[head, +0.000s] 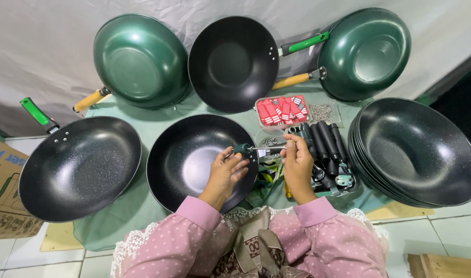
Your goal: Assembling a handle onto a wok using a screw and a screwdriver.
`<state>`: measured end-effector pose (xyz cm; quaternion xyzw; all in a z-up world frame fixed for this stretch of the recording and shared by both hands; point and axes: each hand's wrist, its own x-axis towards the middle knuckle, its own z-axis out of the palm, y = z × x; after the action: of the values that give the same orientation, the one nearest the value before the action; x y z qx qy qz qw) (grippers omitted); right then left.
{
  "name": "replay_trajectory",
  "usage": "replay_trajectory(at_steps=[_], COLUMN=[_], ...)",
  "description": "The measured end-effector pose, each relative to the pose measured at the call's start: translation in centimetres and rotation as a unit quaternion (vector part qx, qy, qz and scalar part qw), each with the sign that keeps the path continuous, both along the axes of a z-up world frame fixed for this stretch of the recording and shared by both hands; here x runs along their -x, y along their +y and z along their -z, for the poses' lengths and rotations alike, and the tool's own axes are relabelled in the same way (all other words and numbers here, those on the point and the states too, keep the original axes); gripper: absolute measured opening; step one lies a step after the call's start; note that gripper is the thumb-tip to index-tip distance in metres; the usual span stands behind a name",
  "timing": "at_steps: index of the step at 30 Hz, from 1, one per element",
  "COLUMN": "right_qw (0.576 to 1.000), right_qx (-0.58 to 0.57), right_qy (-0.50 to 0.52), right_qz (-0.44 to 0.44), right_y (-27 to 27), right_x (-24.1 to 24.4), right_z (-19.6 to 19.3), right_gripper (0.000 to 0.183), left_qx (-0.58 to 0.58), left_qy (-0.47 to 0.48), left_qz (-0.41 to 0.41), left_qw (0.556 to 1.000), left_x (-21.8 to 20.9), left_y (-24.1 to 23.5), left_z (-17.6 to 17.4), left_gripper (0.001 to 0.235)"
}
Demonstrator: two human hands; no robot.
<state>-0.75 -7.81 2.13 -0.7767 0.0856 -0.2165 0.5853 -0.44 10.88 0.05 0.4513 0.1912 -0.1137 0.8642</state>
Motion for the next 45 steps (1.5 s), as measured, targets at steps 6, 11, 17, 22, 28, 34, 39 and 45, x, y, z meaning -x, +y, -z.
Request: replay_trajectory(at_steps=[6,11,17,22,28,34,39,45], right_qw=[0.991,0.978,0.951,0.921,0.908,0.908,0.913,0.922], right_qx=[-0.107,-0.161,-0.243,-0.301,-0.328,-0.341,-0.350,-0.339], right_qy=[0.052,0.082,0.145,0.220,0.238,0.224,0.198,0.174], right_qz=[-0.066,-0.104,-0.123,-0.111,-0.106,-0.090,-0.074,-0.066], right_y=[0.1,0.1,0.1,0.3,0.0,-0.5,-0.6,-0.5], right_x=[-0.3,-0.5,-1.0,-1.1,-1.6,-2.3,-2.1,-2.0], right_z=[0.9,2.1,3.7,4.4,4.5,4.7,3.3,3.6], right_gripper=[0.028,0.027,0.025,0.025,0.025,0.024,0.023,0.023], left_qx=[0.001,-0.047,-0.119,-0.164,-0.203,-0.224,-0.304,-0.379], left_qy=[-0.019,-0.035,-0.065,-0.125,-0.208,-0.224,-0.226,-0.236], left_qz=[-0.080,-0.113,-0.134,-0.110,-0.119,-0.167,-0.088,-0.002], left_qw=[0.997,0.992,0.982,0.972,0.949,0.934,0.921,0.895], left_x=[-1.2,-1.2,-1.9,-1.3,-0.9,-0.7,-0.5,-0.1], left_y=[0.6,1.1,1.8,2.2,2.4,3.2,3.3,2.8], left_z=[1.0,-0.7,-1.8,-3.0,-5.2,-6.4,-6.7,-5.5], left_gripper=[0.054,0.046,0.032,0.031,0.030,0.029,0.036,0.043])
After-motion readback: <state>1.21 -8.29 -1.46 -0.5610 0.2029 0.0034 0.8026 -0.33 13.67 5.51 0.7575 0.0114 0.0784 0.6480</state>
